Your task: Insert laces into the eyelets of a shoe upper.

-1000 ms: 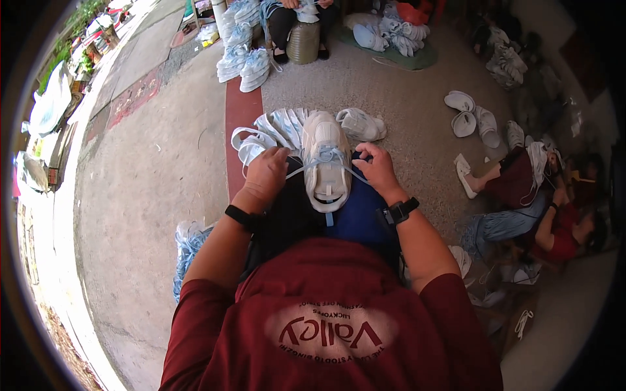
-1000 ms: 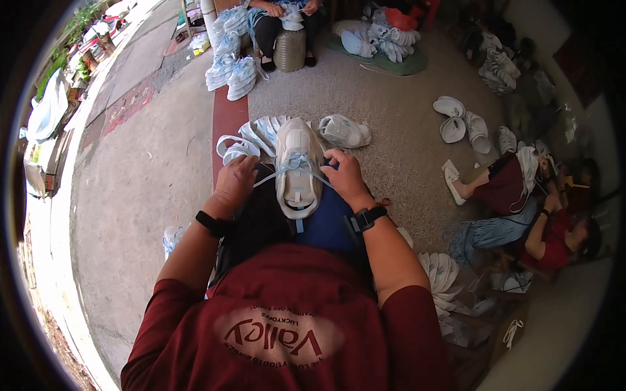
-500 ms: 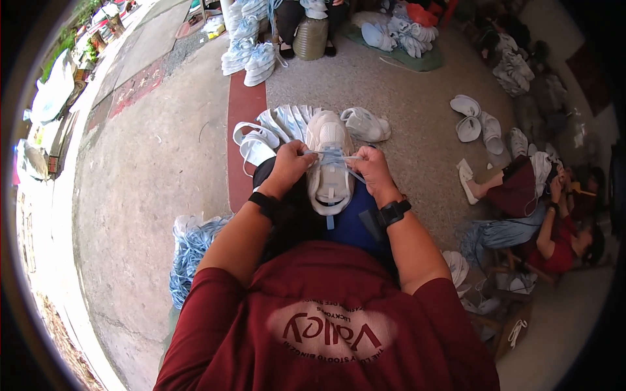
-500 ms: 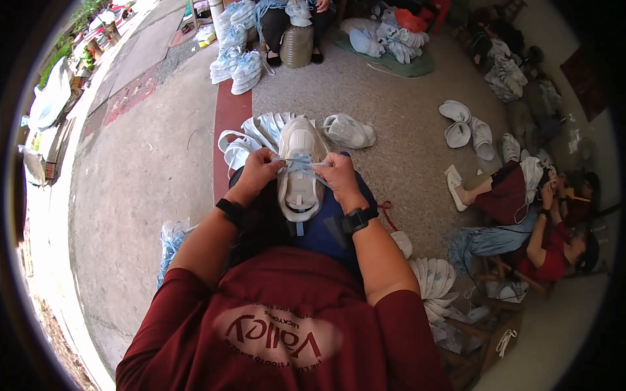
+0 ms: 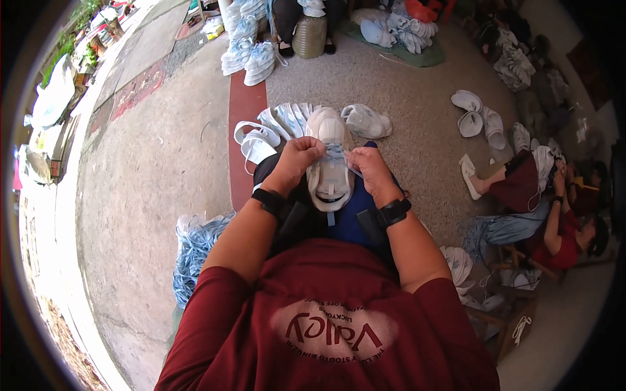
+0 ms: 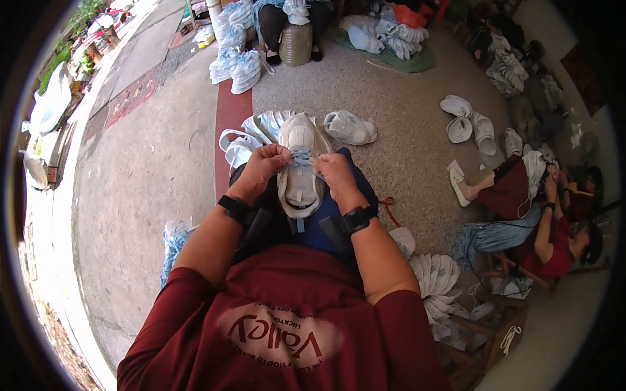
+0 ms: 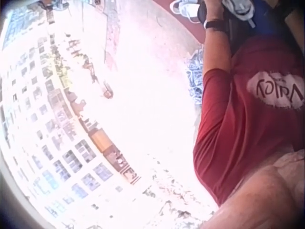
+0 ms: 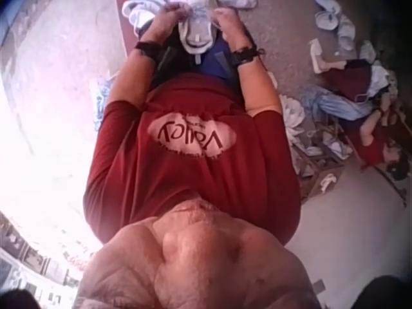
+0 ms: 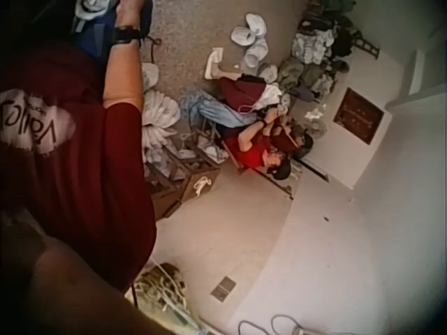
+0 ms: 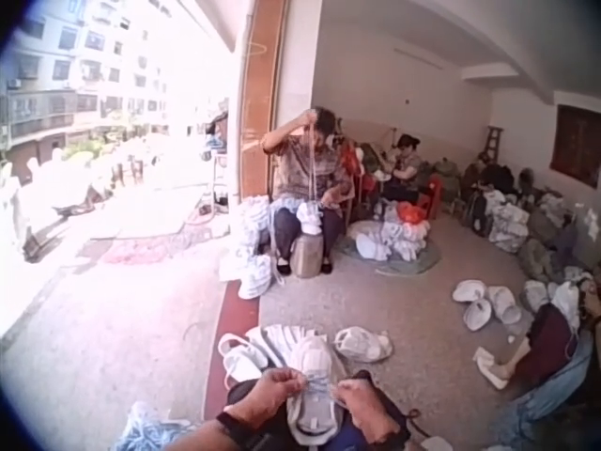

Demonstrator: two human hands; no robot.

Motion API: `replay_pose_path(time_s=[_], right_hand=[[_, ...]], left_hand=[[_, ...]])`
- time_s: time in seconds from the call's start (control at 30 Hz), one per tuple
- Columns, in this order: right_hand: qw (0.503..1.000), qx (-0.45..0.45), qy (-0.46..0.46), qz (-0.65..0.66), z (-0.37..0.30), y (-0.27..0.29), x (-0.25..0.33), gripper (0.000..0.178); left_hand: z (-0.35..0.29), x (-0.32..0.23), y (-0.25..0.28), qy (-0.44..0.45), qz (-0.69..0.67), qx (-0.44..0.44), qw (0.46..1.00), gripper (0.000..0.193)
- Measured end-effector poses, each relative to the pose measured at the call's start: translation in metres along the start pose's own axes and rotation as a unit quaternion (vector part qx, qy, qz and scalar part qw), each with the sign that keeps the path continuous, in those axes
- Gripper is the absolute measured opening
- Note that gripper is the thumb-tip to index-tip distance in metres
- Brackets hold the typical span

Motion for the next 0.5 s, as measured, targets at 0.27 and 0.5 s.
replay_pose_path(time_s=[0.27,0.5], right_hand=[[0.944,-0.065,0.048,-0.32,-0.011,0.016,0.028,0.023],[0.973,-0.157,0.106,-0.129,-0.03,0.034,0.018,0.005]], left_hand=[[0.003,0.009,0.041,-0.051,0.091,-0.079,0.991,0.007],[-0.014,-0.014,0.023,-0.13,0.488,-0.154,0.849,0.024]])
Point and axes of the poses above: each hand's wrist, its own z-axis towards the middle knuckle, its own y-axis out of the back of the hand, x = y × z, the point moved 10 cm from there along z, towards the middle knuckle, and after that the axes turned 3 degrees about y, right-handed, at the moved point
